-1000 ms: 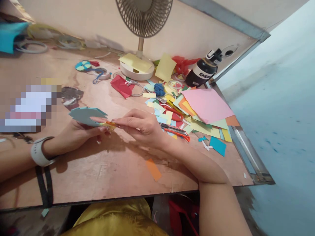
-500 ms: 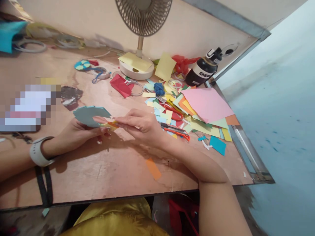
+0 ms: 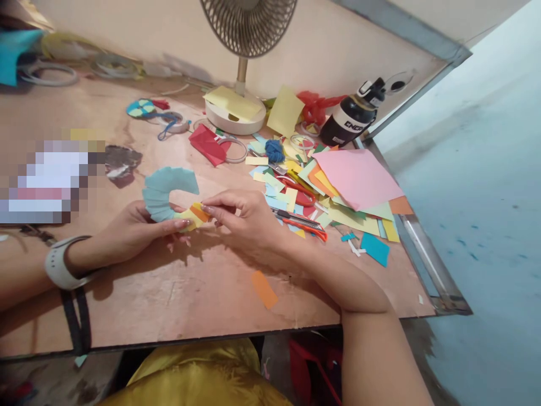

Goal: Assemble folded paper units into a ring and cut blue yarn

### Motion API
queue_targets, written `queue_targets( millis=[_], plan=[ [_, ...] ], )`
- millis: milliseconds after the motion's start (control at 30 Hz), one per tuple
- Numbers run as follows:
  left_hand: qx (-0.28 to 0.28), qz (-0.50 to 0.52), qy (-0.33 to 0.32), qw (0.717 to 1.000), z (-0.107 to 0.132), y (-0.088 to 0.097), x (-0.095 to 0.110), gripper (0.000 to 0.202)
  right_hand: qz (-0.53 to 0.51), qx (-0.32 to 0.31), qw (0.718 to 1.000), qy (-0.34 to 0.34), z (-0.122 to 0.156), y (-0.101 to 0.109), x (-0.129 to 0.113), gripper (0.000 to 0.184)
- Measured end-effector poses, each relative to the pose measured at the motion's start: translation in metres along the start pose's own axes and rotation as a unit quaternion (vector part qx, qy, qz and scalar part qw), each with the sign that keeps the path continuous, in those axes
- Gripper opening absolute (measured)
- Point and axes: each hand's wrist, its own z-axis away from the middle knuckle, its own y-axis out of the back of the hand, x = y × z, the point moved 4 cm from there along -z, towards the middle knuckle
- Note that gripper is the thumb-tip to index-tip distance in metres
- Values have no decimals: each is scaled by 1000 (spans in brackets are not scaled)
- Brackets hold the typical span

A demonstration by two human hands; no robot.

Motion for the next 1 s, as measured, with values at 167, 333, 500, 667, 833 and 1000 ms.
queue_targets(
  millis=[167,333,500,667,833,1000],
  plan=[
    [-9,-12,-2,1000,0,-1,2,24,16,-32,999,14,0,-3,2,23],
    [5,1,10,1000,0,0,2,22,-10,-12,1000,-10,0,-7,6,22],
    [-3,-13,14,1000,1,-1,3,24,-48,6,998,-44,-1,-7,7,26],
    [28,-54,-82,995,-2,6,2,113,-162,-35,975,-147,-9,3,23,35],
    [18,-301,-223,927,-6,13,-1,145,-185,-135,946,-229,-11,1,39,28],
    [26,-438,-214,873,-3,11,1,131,-228,-125,931,-255,-7,-15,44,27]
  ],
)
